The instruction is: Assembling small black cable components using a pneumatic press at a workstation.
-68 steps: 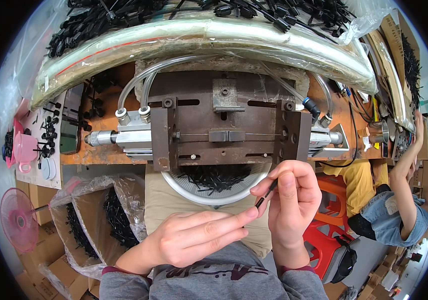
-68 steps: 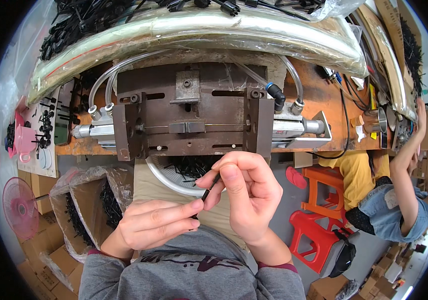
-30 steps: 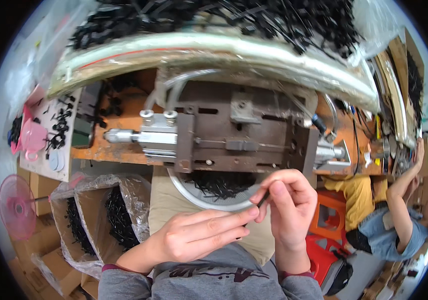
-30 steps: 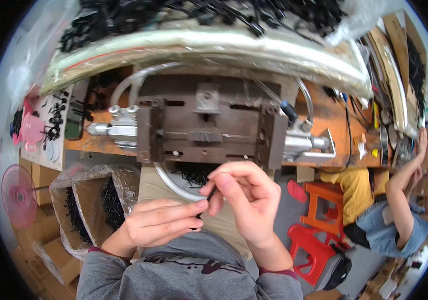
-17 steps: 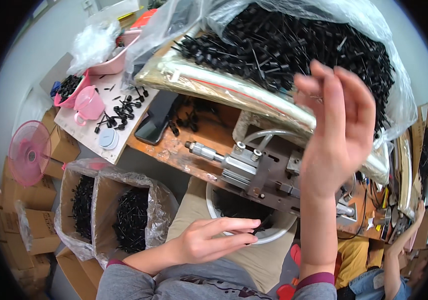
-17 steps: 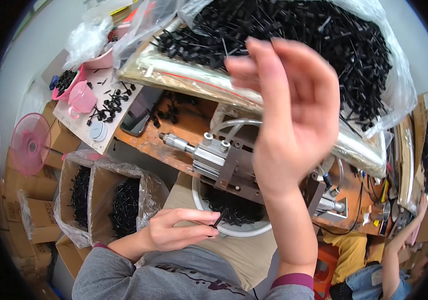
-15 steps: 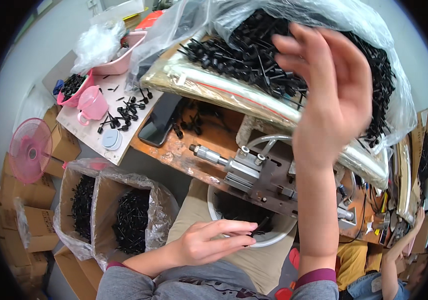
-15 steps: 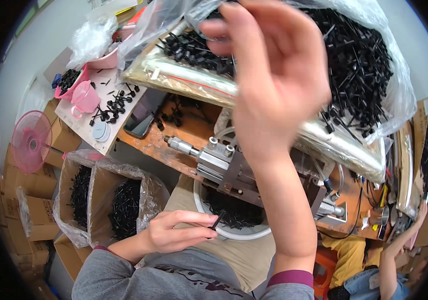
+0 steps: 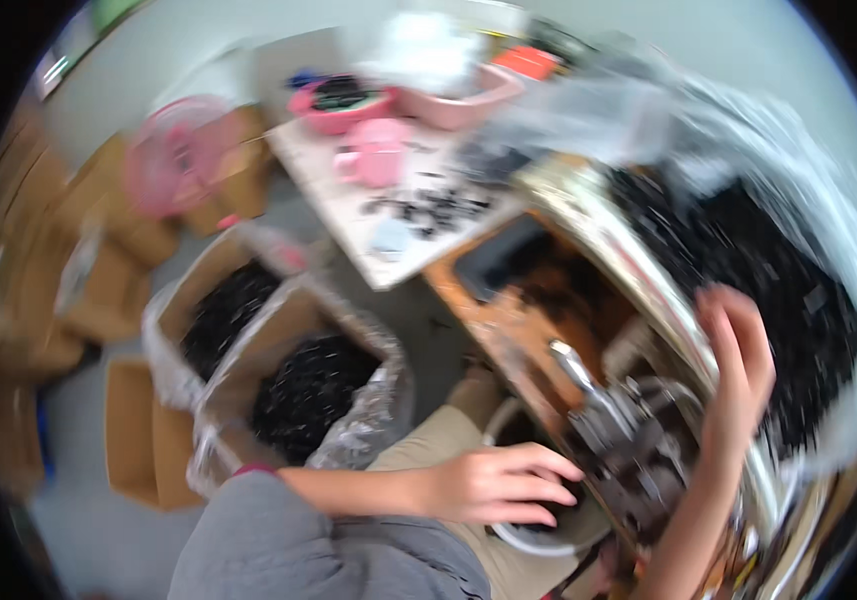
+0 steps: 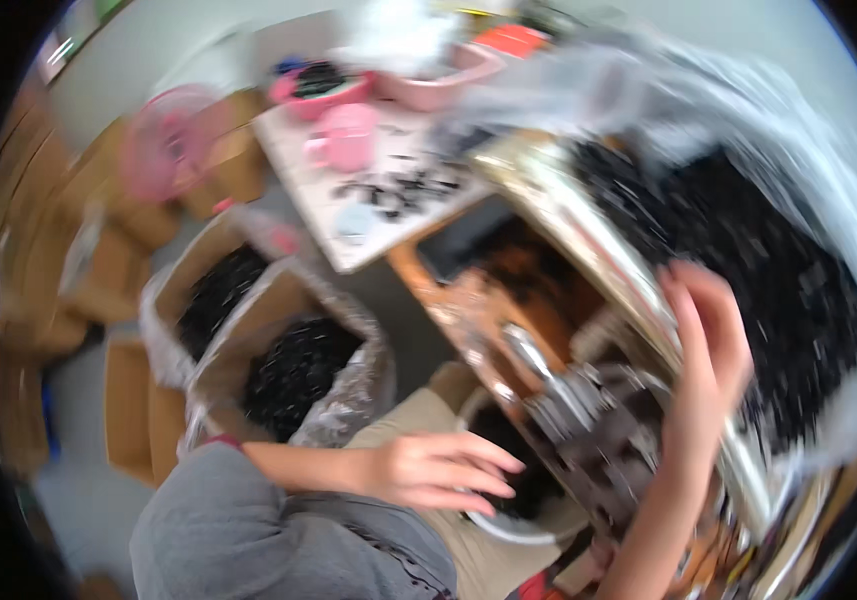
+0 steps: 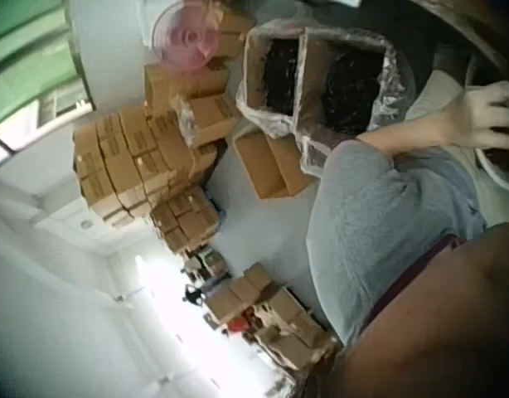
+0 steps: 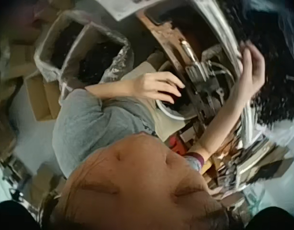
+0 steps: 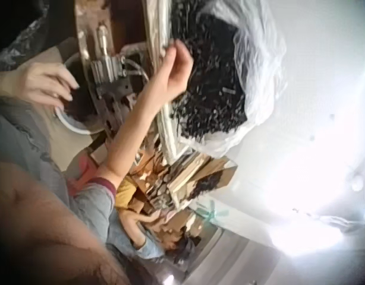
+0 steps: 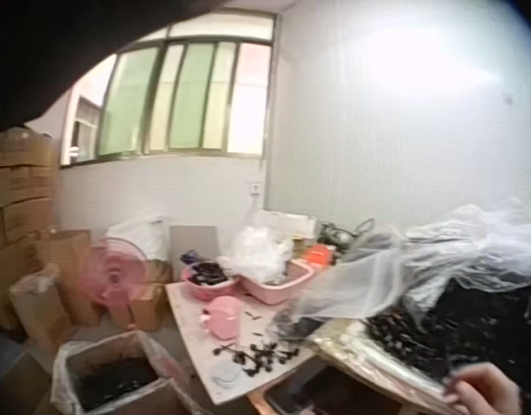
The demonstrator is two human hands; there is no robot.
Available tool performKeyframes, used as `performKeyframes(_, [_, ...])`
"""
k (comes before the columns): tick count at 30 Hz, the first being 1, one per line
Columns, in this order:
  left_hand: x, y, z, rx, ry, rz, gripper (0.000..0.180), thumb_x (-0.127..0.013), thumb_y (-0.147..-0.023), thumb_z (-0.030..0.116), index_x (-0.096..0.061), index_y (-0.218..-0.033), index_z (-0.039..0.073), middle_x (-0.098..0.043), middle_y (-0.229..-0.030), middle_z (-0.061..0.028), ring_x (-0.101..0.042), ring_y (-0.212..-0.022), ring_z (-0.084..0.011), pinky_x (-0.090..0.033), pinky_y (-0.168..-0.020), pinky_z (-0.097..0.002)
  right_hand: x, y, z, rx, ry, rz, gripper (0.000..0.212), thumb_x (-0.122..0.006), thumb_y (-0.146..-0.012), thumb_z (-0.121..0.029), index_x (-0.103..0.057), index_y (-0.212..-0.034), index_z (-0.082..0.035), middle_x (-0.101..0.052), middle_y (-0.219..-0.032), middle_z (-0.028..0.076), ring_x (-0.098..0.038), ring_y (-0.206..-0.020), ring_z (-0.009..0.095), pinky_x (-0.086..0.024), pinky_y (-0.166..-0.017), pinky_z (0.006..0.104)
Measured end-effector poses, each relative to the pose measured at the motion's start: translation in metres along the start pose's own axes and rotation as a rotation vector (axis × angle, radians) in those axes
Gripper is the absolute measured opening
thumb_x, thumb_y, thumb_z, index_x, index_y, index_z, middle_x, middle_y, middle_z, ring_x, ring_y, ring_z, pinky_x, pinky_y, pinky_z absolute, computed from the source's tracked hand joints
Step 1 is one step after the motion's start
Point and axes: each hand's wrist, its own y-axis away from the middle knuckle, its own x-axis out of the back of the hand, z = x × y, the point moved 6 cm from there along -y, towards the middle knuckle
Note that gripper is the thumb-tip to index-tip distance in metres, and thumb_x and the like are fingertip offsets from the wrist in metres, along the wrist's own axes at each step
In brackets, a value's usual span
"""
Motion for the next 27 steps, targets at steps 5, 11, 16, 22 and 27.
performKeyframes(5, [-0.006,-0.009,0.008,-0.165,-0.052,0.074,0.02,-0.067,-0.089,0.002,-0.067,-0.108,-0.002,-0.062,-0.116,-0.0142,-0.067,-0.095,-0.0268,-0.056,-0.077,-0.0347,0.003,0.074,0.012,-0.123,0.015,-0.07,0.016,-0.061,-0.095,-0.013,-0.066,-0.102,0.0,-0.067,-0.087,0.007,-0.063,-0.075,0.015,-0.049,-0.071,0.0275])
performKeyframes(11, [0.022,0.004,0.033,-0.048,-0.17,0.204,0.033,-0.065,-0.087,0.001,-0.058,-0.12,0.0,-0.062,-0.113,-0.013,-0.065,-0.096,-0.0301,-0.055,-0.079,-0.0373,-0.024,0.108,-0.013,-0.146,0.102,-0.365,0.014,-0.059,-0.097,-0.003,-0.066,-0.107,0.003,-0.069,-0.101,0.009,-0.063,-0.089,0.015,-0.052,-0.08,0.0266])
performKeyframes(16, [0.04,0.008,0.055,0.014,-0.181,0.274,0.033,-0.06,-0.089,0.0,-0.055,-0.122,0.002,-0.057,-0.109,-0.0126,-0.061,-0.099,-0.0319,-0.051,-0.082,-0.0384,-0.058,0.136,0.006,-0.278,0.015,-0.565,0.016,-0.058,-0.098,-0.009,-0.066,-0.107,0.004,-0.069,-0.099,0.01,-0.064,-0.086,0.015,-0.053,-0.08,0.0285])
performKeyframes(22, [0.056,0.032,0.082,0.059,-0.333,0.381,0.014,-0.067,-0.091,0.012,-0.067,-0.104,0.005,-0.064,-0.104,-0.0126,-0.065,-0.088,-0.0252,-0.054,-0.076,-0.0348,-0.137,0.186,0.017,0.305,0.251,-1.063,0.029,-0.063,-0.095,-0.012,-0.064,-0.118,0.004,-0.069,-0.107,0.024,-0.067,-0.092,0.033,-0.051,-0.083,0.0387])
performKeyframes(27, [0.079,0.049,0.093,0.154,-0.284,0.477,0.009,-0.069,-0.085,0.006,-0.065,-0.093,0.003,-0.064,-0.094,-0.0085,-0.065,-0.087,-0.0261,-0.051,-0.076,-0.0347,-0.167,0.213,0.012,0.242,0.189,-1.283,0.018,-0.062,-0.093,-0.008,-0.067,-0.107,0.002,-0.068,-0.099,0.024,-0.067,-0.089,0.036,-0.052,-0.079,0.0405])
